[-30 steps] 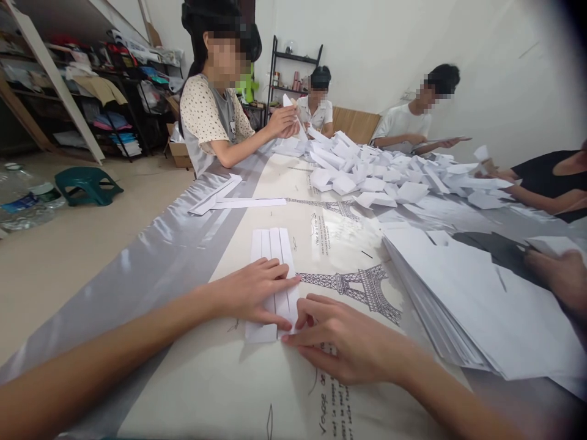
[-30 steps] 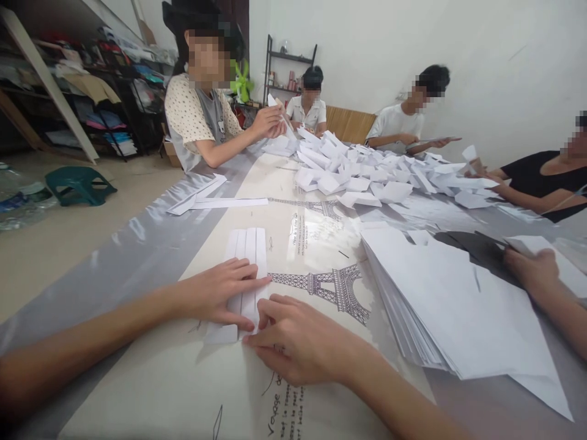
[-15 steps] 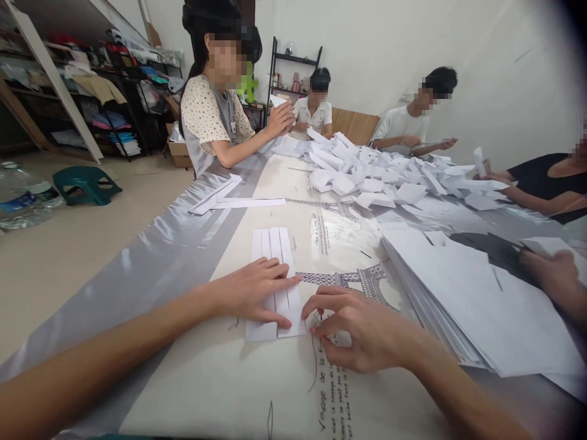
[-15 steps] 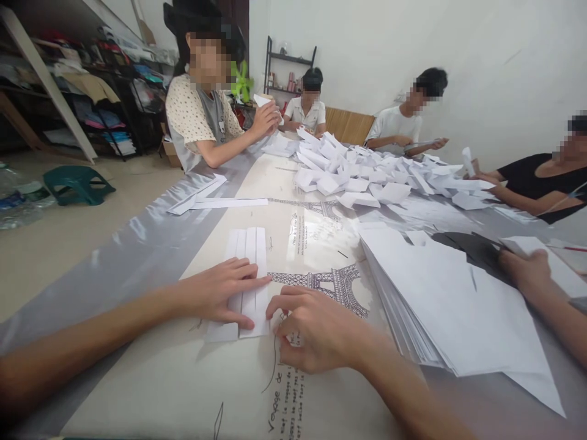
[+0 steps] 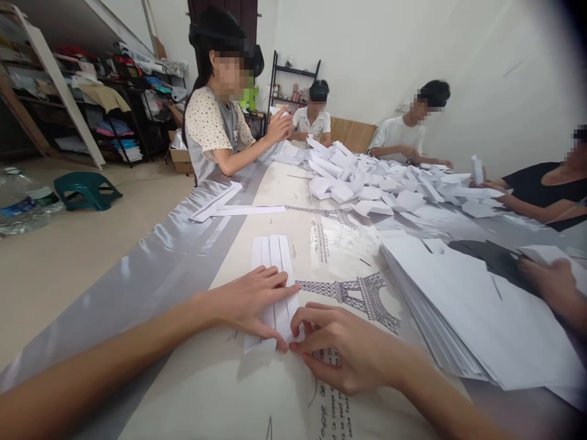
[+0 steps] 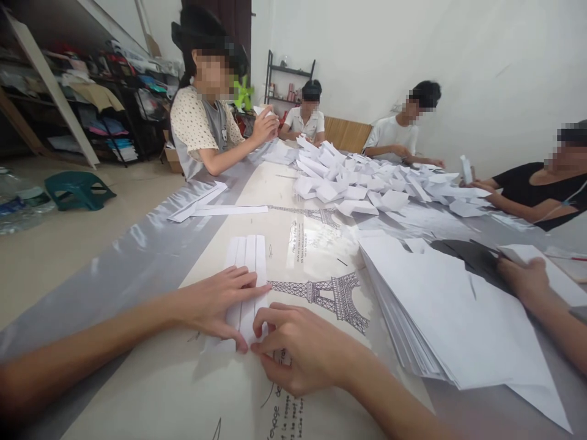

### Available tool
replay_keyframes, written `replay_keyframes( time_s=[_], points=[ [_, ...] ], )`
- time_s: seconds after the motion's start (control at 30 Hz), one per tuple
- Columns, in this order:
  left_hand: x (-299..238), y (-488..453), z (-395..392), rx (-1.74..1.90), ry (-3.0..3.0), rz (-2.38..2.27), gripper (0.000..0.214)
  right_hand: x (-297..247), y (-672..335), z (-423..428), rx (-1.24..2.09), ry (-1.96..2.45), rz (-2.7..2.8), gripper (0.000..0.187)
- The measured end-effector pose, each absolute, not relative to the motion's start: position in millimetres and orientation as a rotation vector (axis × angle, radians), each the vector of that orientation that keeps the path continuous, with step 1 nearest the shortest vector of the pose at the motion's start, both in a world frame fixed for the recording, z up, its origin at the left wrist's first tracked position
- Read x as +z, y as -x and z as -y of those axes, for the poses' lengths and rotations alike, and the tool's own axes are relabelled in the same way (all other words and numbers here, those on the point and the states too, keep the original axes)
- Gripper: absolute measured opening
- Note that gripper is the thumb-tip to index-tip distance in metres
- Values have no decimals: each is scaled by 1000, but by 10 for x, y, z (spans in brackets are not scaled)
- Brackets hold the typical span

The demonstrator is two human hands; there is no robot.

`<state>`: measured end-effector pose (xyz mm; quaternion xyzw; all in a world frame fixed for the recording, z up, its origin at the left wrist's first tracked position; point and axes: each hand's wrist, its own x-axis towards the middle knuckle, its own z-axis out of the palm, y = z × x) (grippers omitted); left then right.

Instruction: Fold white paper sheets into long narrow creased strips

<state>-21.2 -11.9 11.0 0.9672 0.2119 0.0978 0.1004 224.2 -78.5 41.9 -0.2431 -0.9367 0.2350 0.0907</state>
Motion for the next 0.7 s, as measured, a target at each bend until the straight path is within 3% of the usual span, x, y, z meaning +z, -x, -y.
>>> replay_keyframes(
  time_s=[0.23,0.7],
  points=[
    [176,201,175,220,-2730,-736,90,367,-2307,648,787,612,2718,24],
    [191,173,219,194,-2591,-808,87,352,-2264,723,478,640,2795,21]
  ],
)
